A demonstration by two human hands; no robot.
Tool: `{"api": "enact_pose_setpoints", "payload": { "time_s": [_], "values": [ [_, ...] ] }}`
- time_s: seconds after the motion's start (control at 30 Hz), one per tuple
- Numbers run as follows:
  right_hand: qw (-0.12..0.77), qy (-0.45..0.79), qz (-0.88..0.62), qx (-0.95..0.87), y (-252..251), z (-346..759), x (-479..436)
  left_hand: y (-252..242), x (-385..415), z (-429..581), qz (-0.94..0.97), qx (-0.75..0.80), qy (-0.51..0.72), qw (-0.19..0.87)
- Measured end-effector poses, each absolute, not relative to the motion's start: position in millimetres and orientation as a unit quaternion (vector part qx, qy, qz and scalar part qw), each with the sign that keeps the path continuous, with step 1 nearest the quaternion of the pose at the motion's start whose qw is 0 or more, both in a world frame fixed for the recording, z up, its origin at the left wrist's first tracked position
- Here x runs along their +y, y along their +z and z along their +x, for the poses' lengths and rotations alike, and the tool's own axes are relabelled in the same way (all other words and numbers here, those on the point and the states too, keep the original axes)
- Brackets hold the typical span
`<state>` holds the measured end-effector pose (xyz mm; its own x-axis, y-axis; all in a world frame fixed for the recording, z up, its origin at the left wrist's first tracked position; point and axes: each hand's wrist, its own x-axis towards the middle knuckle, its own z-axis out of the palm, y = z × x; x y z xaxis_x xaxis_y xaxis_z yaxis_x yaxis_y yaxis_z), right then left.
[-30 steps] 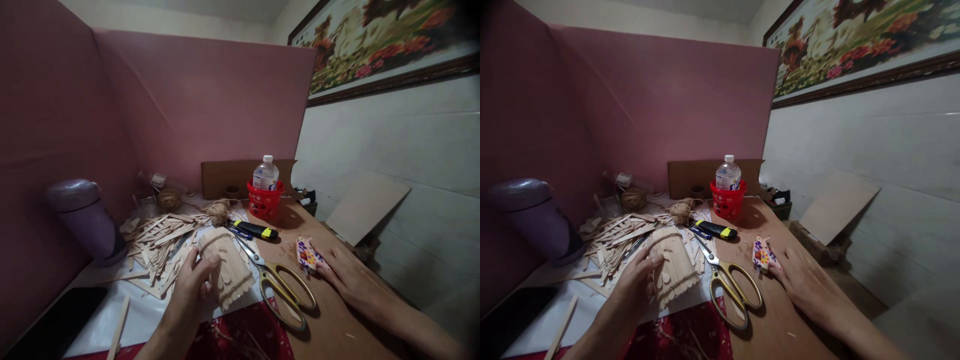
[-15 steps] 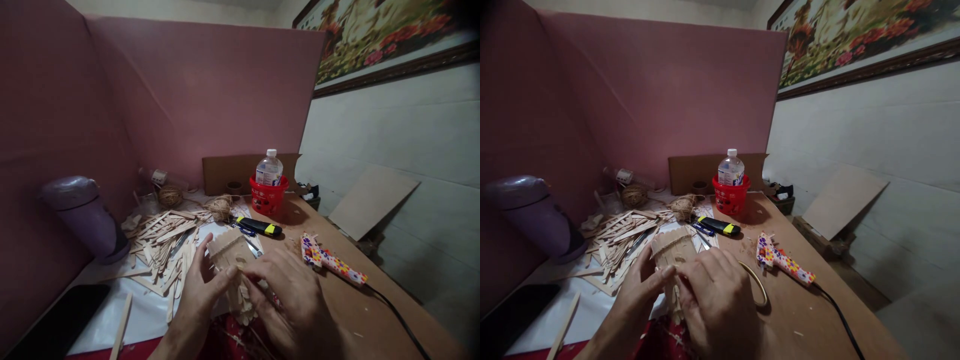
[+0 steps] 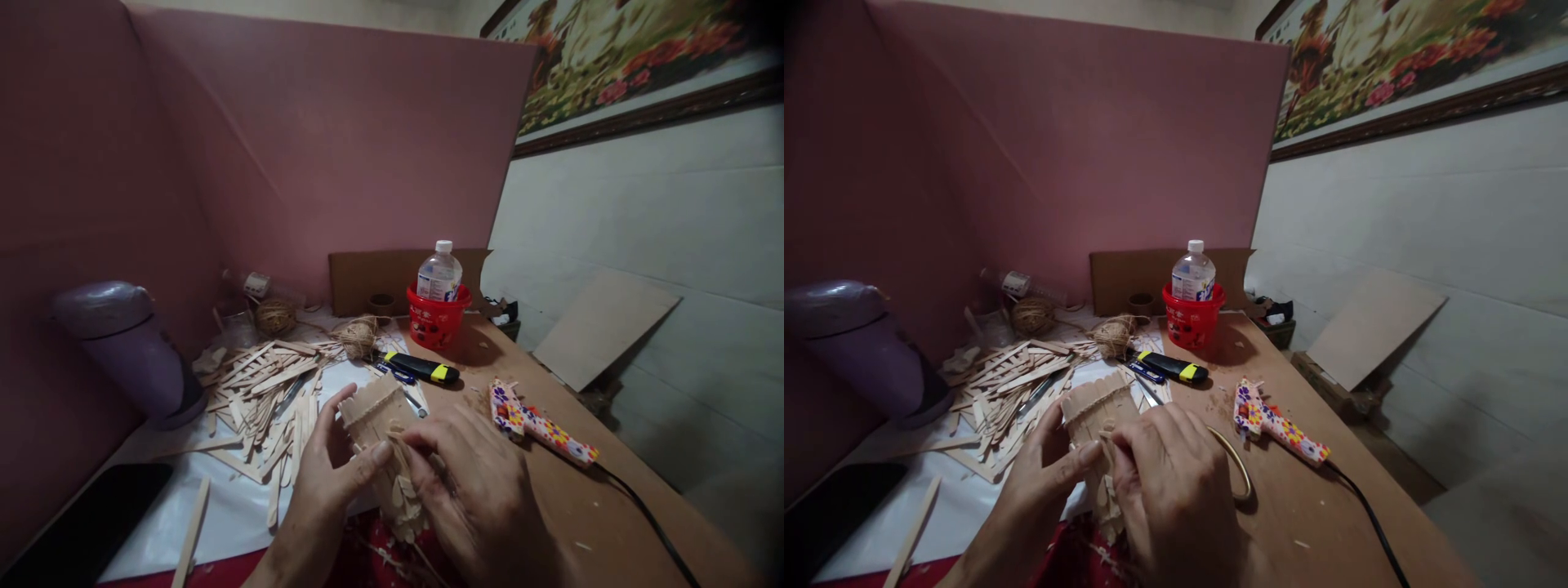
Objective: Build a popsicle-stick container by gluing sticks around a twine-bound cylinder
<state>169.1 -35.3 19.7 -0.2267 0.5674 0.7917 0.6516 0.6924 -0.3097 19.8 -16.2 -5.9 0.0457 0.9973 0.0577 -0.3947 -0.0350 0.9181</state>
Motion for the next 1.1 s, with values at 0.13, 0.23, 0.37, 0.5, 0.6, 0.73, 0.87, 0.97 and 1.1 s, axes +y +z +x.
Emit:
{"api": "enact_pose_setpoints", "payload": {
  "time_s": [0.13,0.23,0.37,0.5,0.6,0.73,0.87,0.97,1.1],
  "values": [
    [0.488,-0.023,-0.387,-0.782,21.8,168.7,-35.6,-2.8,-17.7,21.4,0.41,0.372,0.588,0.59],
    [0.487,-0.021,-0.39,-0.781,20.4,167.6,-35.2,-0.6,-18.4,23.1,0.406,0.391,0.593,0.575],
    [0.502,0.011,-0.404,-0.765,16.4,165.6,-37.4,-2.2,-16.2,22.7,0.396,0.406,0.599,0.565],
    [0.542,0.093,-0.444,-0.707,14.6,164.9,-38.9,-3.3,-14.5,21.1,0.363,0.417,0.604,0.573],
    [0.526,0.222,-0.483,-0.663,15.1,164.1,-35.8,-1.2,-15.6,21.3,0.353,0.413,0.607,0.581],
    [0.487,0.483,-0.409,-0.602,15.4,161.3,-31.3,1.1,-17.5,21.5,0.35,0.416,0.605,0.582],
    [0.512,0.542,-0.349,-0.568,13.4,158.6,-30.7,1.9,-18.8,20.4,0.351,0.413,0.613,0.575],
    [0.516,0.545,-0.346,-0.563,11.7,157.9,-30.8,2.4,-19.6,19.9,0.362,0.41,0.602,0.582],
    [0.521,0.539,-0.34,-0.568,10.9,157.9,-31.7,2.1,-19.6,20.2,0.36,0.408,0.599,0.587]
  ]
}}
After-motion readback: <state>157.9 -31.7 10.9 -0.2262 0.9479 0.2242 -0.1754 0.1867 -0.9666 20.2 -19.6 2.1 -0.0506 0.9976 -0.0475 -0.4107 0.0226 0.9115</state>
